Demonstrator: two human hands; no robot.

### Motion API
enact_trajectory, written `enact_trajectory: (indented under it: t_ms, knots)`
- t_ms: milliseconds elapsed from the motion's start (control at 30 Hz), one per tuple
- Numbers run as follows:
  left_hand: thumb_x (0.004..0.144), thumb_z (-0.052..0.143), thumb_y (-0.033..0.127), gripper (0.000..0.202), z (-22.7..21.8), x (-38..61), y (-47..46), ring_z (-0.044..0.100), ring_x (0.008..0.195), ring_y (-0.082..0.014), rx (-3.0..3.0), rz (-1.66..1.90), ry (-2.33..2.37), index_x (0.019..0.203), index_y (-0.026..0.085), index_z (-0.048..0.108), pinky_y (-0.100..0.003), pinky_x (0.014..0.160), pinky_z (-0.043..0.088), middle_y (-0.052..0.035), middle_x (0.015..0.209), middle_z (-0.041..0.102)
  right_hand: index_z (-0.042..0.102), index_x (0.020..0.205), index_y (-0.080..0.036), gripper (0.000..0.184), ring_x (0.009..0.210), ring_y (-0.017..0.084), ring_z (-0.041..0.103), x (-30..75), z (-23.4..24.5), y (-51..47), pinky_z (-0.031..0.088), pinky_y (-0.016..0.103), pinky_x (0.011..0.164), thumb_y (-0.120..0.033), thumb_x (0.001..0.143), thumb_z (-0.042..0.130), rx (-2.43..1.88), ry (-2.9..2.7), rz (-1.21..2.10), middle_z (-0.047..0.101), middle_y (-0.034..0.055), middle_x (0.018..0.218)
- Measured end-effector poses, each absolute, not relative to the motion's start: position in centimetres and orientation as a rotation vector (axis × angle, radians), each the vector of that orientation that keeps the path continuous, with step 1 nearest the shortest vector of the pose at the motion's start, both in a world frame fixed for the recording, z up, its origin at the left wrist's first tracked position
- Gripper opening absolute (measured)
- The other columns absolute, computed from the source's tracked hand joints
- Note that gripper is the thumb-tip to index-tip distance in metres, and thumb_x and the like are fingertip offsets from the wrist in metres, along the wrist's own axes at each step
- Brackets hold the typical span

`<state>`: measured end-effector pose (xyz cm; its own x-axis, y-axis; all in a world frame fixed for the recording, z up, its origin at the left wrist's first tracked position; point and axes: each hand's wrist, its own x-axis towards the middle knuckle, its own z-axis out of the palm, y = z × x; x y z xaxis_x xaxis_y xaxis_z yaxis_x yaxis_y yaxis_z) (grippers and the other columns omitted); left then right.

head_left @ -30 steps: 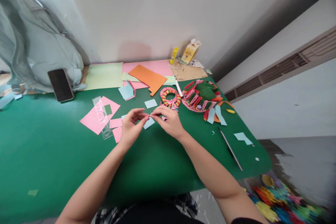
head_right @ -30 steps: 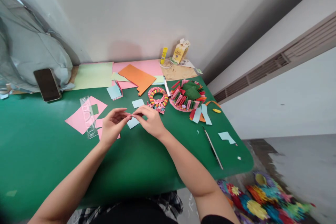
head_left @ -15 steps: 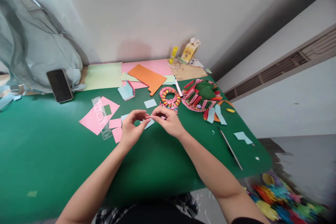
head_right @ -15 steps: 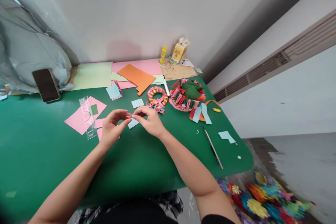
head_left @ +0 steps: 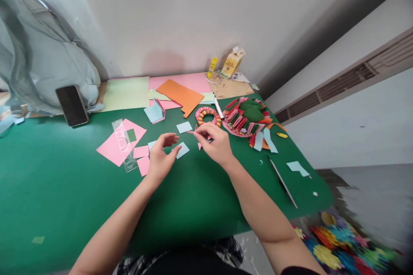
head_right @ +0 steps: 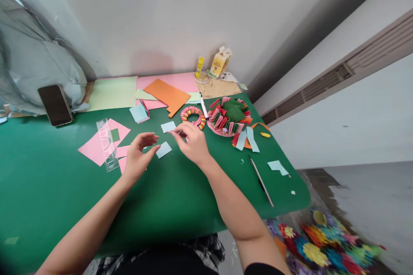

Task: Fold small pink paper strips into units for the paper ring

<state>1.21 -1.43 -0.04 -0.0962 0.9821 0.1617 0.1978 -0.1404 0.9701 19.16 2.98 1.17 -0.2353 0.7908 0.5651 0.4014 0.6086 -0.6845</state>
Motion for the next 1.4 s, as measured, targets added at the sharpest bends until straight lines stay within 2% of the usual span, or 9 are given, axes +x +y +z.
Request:
enact_trajectory:
  t_ms: [100,200,333,467,633,767,967,1167,1400]
  knots:
    - [0.076,0.063,0.016,0.025,-0.4,1.1,-1.2,0.061,0.09,-0.02,1.517,1.217,1.445,0.1,0.02,0.057,-0.036,0.082,0.047,-0.0056,0.095,0.066,0.061,0.083,-0.016,0.012,0.068,0.019,0.057,20.4,0.6,3.7,0.042,0.029,0.056,-0.022,0.091,0.054,-1.207,-1.878,0.084,0.061,0.0068,0.085]
    - [0.075,0.061,0.012,0.022,-0.9,0.9,-1.1,0.06,0.092,-0.0223,1.678,1.105,1.494,0.096,0.02,0.058,-0.038,0.082,0.046,-0.0064,0.096,0.065,0.062,0.09,-0.016,0.009,0.069,0.02,0.058,20.8,0.0,4.0,0.039,0.029,0.054,-0.018,0.085,0.054,-1.367,-1.908,-0.069,0.061,0.0076,0.092]
    - [0.076,0.059,0.011,0.02,-1.6,0.9,-1.1,0.058,0.091,-0.0253,1.946,0.957,1.486,0.094,0.019,0.057,-0.041,0.081,0.045,-0.0076,0.095,0.063,0.061,0.093,-0.016,0.017,0.073,0.021,0.059,20.2,-0.1,3.8,0.039,0.029,0.054,-0.013,0.079,0.053,-1.372,-1.945,-0.053,0.062,0.006,0.092]
    - [0.077,0.054,0.008,0.02,-1.7,1.0,-1.3,0.056,0.087,-0.0257,2.136,0.81,1.435,0.094,0.018,0.056,-0.04,0.077,0.045,-0.008,0.089,0.062,0.06,0.091,-0.017,0.016,0.071,0.019,0.059,19.8,0.1,3.5,0.041,0.028,0.054,-0.012,0.079,0.051,-1.324,-1.94,0.016,0.063,0.0047,0.089]
    - [0.071,0.044,-0.001,0.038,-0.5,-0.7,-0.5,0.055,0.088,-0.0236,2.165,0.646,1.591,0.103,0.017,0.054,-0.038,0.08,0.045,-0.0072,0.091,0.06,0.059,0.087,-0.018,0.013,0.074,0.018,0.06,19.8,0.4,3.3,0.043,0.026,0.059,-0.013,0.081,0.048,-1.283,-1.932,0.066,0.063,0.0033,0.088]
    - [0.072,0.046,0.003,0.031,0.7,-3.4,0.4,0.054,0.091,-0.0255,2.117,0.44,1.812,0.099,0.015,0.056,-0.039,0.082,0.044,-0.0086,0.095,0.06,0.059,0.085,-0.017,0.013,0.073,0.018,0.061,19.7,0.6,3.2,0.043,0.026,0.06,-0.015,0.083,0.046,-1.255,-1.941,0.063,0.064,0.0031,0.086]
    - [0.074,0.054,0.02,0.038,1.4,-4.9,0.4,0.048,0.102,-0.0351,2.178,0.066,2.015,0.112,0.016,0.055,-0.048,0.087,0.039,-0.0129,0.11,0.055,0.059,0.083,-0.018,0.012,0.076,0.019,0.061,19.6,0.5,3.2,0.044,0.027,0.063,-0.015,0.083,0.047,-1.234,-1.957,0.07,0.065,0.0035,0.087]
    - [0.073,0.053,0.022,0.043,2.4,-5.1,-0.1,0.046,0.104,-0.0329,2.209,0.0,1.961,0.116,0.016,0.051,-0.047,0.092,0.034,-0.0128,0.111,0.052,0.059,0.084,-0.018,0.012,0.077,0.019,0.062,19.7,0.5,3.2,0.044,0.027,0.064,-0.015,0.085,0.047,-1.228,-1.962,0.067,0.065,0.003,0.088]
    - [0.068,0.056,0.021,0.032,3.1,-4.9,-1.1,0.042,0.103,-0.0317,2.241,-0.098,1.772,0.1,0.016,0.056,-0.051,0.093,0.03,-0.011,0.104,0.049,0.059,0.083,-0.018,0.013,0.074,0.018,0.061,19.7,0.4,3.3,0.043,0.027,0.063,-0.015,0.085,0.047,-1.227,-1.969,0.076,0.064,0.0035,0.087]
